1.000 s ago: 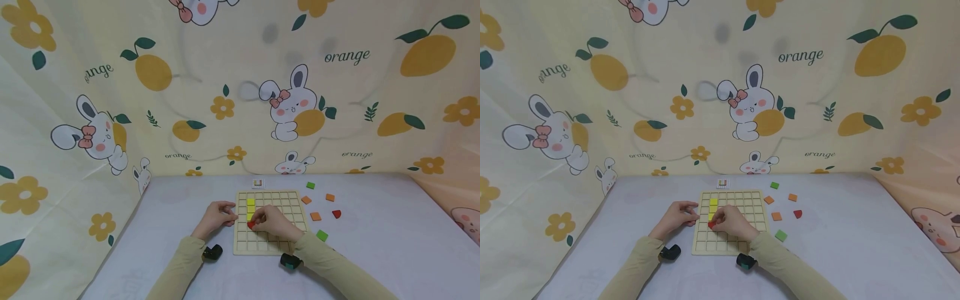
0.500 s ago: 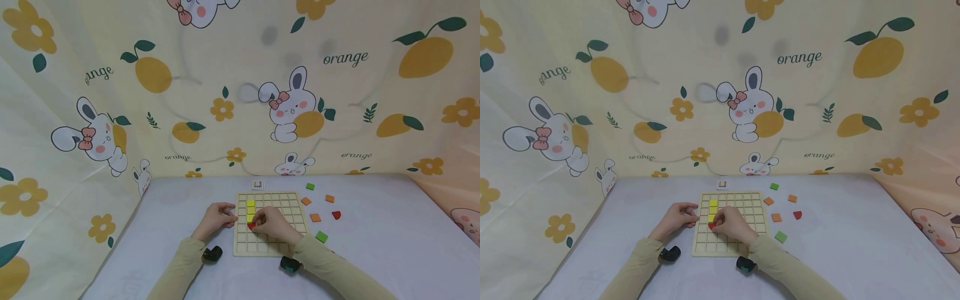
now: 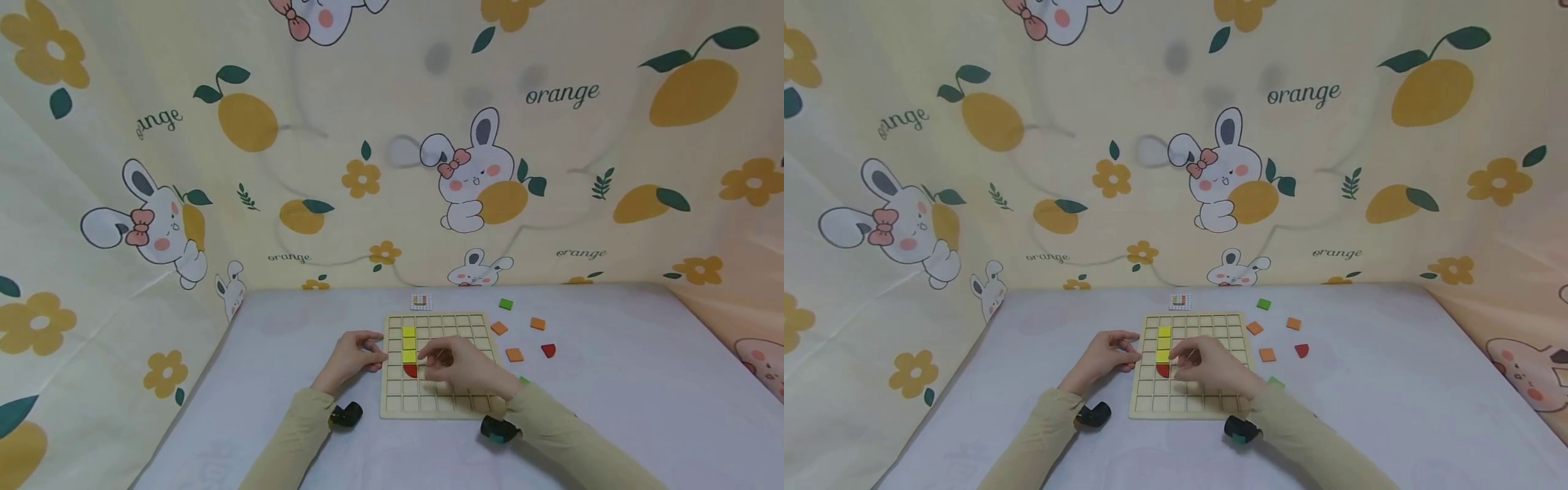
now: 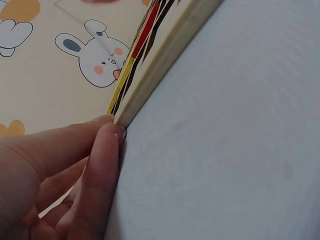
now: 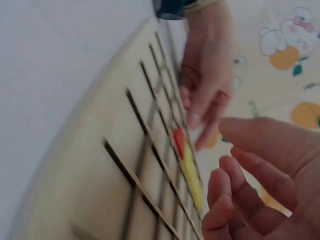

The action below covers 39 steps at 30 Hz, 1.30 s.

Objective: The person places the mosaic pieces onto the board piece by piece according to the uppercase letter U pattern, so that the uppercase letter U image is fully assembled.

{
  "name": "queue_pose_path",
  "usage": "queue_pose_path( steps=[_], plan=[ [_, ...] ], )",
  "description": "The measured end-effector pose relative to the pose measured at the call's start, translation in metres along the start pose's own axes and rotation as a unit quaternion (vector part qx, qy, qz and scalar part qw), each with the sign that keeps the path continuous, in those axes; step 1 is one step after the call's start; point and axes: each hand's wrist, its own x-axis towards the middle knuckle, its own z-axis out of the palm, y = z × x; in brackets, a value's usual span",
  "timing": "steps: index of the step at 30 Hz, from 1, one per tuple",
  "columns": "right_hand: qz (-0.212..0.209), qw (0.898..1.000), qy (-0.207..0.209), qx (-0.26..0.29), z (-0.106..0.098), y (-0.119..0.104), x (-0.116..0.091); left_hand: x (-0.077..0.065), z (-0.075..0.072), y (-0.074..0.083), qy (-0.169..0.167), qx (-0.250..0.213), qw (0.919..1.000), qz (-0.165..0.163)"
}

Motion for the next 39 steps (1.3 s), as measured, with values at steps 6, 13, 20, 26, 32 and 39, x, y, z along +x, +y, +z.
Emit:
queue_pose_path(
  steps=[6,13,20,26,32,39],
  plan=[
    [-0.003,1.0,0.006,-0.016,-0.034,0.006,-0.022,-0.001,0.0,0.001,0.003,-0.004,1.0,-0.005],
    [0.036,0.998,0.022,-0.035,-0.073,0.025,-0.056,-0.001,0.001,0.001,0.009,0.001,0.9999,-0.012],
    [0.044,0.998,0.02,-0.038,-0.099,0.054,-0.083,-0.001,0.001,0.001,0.012,-0.001,0.9999,-0.012],
    [0.056,0.997,-0.019,-0.04,-0.111,0.071,-0.099,0.0,0.0,0.001,0.005,-0.003,1.0,-0.002],
    [0.079,0.995,-0.04,-0.053,-0.108,0.073,-0.107,0.0,0.0,0.0,0.004,-0.004,1.0,-0.001],
    [0.074,0.995,-0.046,-0.052,-0.106,0.072,-0.107,-0.001,0.0,0.0,0.002,-0.007,1.0,0.002]
  ],
)
